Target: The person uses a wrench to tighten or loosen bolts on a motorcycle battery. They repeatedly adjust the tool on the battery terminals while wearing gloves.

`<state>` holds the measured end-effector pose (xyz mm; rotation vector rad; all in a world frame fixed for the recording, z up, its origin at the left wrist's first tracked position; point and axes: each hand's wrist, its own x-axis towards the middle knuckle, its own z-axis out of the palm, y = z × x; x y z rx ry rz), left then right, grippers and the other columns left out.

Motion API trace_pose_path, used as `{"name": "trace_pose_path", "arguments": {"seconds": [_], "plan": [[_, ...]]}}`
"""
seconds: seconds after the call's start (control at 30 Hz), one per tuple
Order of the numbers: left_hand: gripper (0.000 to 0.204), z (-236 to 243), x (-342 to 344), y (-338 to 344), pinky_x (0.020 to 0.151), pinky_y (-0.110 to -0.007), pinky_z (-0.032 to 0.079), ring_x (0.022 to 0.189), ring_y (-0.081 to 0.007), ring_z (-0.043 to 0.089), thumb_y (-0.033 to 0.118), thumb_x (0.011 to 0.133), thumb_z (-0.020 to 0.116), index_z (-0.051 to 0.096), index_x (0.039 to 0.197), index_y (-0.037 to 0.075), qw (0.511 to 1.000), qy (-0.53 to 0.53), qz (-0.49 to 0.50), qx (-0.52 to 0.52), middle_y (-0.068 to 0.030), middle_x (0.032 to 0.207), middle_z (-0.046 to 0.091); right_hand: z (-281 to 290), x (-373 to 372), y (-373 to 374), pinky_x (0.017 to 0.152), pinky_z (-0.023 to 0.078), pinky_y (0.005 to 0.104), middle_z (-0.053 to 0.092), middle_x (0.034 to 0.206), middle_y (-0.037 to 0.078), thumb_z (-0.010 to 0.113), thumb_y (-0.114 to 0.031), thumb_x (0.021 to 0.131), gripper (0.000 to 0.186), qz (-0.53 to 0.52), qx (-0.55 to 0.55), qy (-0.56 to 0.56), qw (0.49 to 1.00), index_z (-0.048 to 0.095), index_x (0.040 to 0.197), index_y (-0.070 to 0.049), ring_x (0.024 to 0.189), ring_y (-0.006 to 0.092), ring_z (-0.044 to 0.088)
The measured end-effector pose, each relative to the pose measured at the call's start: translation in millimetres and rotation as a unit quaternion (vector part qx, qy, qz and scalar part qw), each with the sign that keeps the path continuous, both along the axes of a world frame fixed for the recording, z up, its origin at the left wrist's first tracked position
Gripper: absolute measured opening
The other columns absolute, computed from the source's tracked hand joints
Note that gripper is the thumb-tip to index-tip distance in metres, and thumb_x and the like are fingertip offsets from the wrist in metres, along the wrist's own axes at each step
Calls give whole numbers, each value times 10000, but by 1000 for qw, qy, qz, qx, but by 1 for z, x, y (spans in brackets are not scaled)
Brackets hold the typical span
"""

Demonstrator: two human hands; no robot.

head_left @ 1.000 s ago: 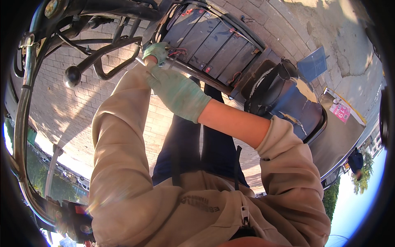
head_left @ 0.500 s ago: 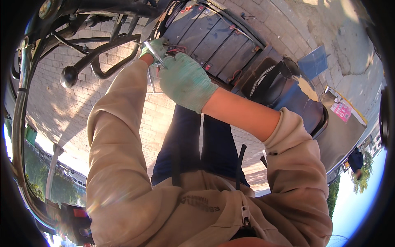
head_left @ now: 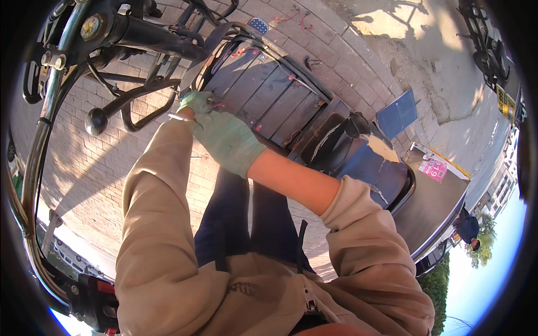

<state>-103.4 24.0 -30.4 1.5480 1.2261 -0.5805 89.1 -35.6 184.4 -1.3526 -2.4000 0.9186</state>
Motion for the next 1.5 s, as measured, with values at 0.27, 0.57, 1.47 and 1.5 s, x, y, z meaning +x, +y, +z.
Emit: {"name": "trace_pose_path", "arguments": {"seconds": [0.27, 0.57, 1.47, 1.5], "plan": [[223, -18, -10, 0, 813, -399, 535, 909, -329, 709, 120, 842, 674, 681, 1066, 124, 997, -26, -71, 22, -152, 945, 735, 16, -4, 12, 833, 490, 381, 690, 1003, 64, 565, -107, 887, 307, 34, -46, -109, 992, 629, 1187, -118, 977, 255, 659], [281, -43, -27, 16, 951, -393, 503, 1080, -290, 668, 215, 875, 669, 744, 1143, 177, 964, -80, -246, -66, -90, 1169, 714, 21, -9, -1, 693, 499, 347, 685, 932, 42, 622, -112, 862, 235, 109, -129, -174, 970, 653, 1095, -124, 852, 227, 704], [322, -46, -20, 14, 974, -348, 509, 1084, -241, 682, 183, 864, 651, 749, 1169, 165, 982, -48, -139, -122, -86, 1175, 730, 15, -1, 1, 885, 455, 356, 644, 984, 47, 592, -132, 824, 262, 147, -14, -146, 978, 672, 1072, -108, 979, 226, 618], [319, -48, -22, 15, 975, -351, 508, 1084, -242, 681, 198, 864, 659, 749, 1168, 164, 978, -69, -156, -117, -85, 1177, 729, 17, 1, 2, 873, 451, 365, 647, 931, 34, 603, -140, 818, 193, 145, 8, -145, 979, 694, 987, -122, 978, 229, 616]]}}
